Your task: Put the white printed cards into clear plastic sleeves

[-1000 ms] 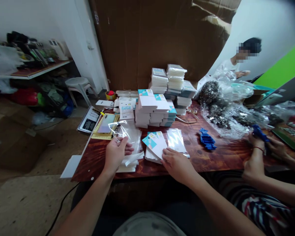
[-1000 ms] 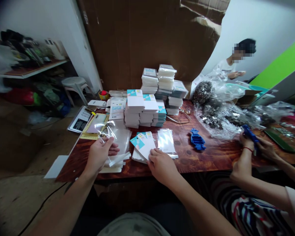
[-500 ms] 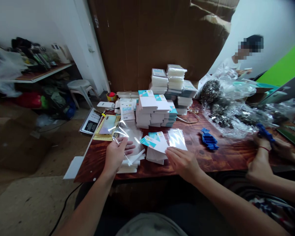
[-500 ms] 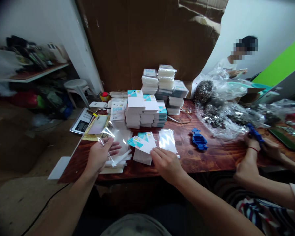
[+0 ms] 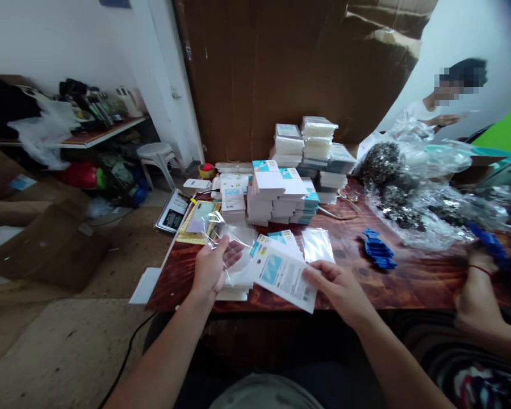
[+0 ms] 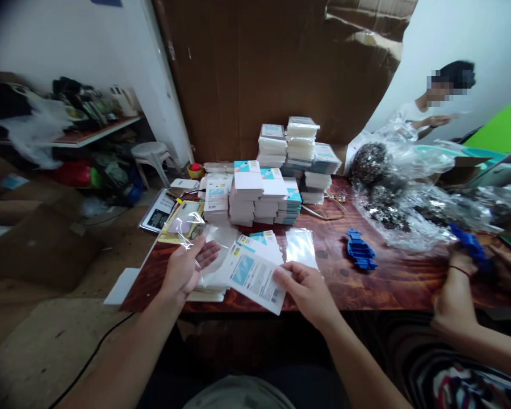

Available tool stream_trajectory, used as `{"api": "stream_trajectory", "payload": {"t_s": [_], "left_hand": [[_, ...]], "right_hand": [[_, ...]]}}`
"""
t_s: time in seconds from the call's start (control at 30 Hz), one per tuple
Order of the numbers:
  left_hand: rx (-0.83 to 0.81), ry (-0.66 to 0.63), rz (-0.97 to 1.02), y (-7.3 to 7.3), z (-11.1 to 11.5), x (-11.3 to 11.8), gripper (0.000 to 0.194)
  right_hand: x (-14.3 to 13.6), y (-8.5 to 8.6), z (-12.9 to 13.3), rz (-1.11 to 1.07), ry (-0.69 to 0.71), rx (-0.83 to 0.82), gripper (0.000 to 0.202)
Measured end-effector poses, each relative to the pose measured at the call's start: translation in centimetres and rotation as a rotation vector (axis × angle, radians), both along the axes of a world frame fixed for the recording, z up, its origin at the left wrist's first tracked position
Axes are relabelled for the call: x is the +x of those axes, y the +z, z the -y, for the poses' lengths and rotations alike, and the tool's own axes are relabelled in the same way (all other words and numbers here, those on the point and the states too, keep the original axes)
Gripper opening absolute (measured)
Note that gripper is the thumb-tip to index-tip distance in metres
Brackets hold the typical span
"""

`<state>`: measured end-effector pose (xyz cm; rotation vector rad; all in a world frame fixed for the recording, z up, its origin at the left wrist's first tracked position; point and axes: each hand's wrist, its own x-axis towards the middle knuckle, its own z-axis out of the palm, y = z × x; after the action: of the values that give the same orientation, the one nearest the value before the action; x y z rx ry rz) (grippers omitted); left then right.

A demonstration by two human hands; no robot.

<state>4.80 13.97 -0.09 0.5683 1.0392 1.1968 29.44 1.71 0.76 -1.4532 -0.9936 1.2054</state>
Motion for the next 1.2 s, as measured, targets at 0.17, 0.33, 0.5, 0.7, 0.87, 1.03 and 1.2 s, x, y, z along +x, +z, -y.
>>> {"api": "stream_trajectory", "payload": {"t_s": [0.17, 0.33, 0.5, 0.7, 0.87, 1.03, 1.2], "left_hand": [[-0.011, -0.040, 0.020, 0.0, 1.1, 1.4, 0.027], [0.042, -0.037, -0.033, -0.2, 2.5, 2.9, 0.029], [0.082, -0.076, -0.034, 0.2, 3.6, 3.5, 0.034], [0.057, -0.142, 0.021, 1.5, 4.9, 3.2, 0.040], [0.065, -0.181, -0.014, 1.5, 5.9, 3.6, 0.044], [-0.082, -0.558, -0.120, 0.8, 5.6, 4.2, 0.039], [-0.018, -0.871, -0.174, 0.9, 4.7, 6.1, 0.037]], "right_hand": [[-1.7, -1.7, -1.0, -0.209, 0.001, -0.133, 0.040], [-2.8, -1.5, -2.3, 0.009, -0.084, 0.031, 0.035], [-5.0, -0.8, -3.0, -0.135, -0.078, 0.073, 0.037], [-5.7, -1.4, -3.4, -0.393, 0.118, 0.045, 0.038], [-5.9, -2.6, -3.8, -0.134, -0.172, 0.247, 0.042], [-5.1, -2.6, -2.6, -0.077, -0.143, 0.180, 0.033], [-2.0, -2.3, -1.3, -0.296, -0.126, 0.028, 0.040]]}}
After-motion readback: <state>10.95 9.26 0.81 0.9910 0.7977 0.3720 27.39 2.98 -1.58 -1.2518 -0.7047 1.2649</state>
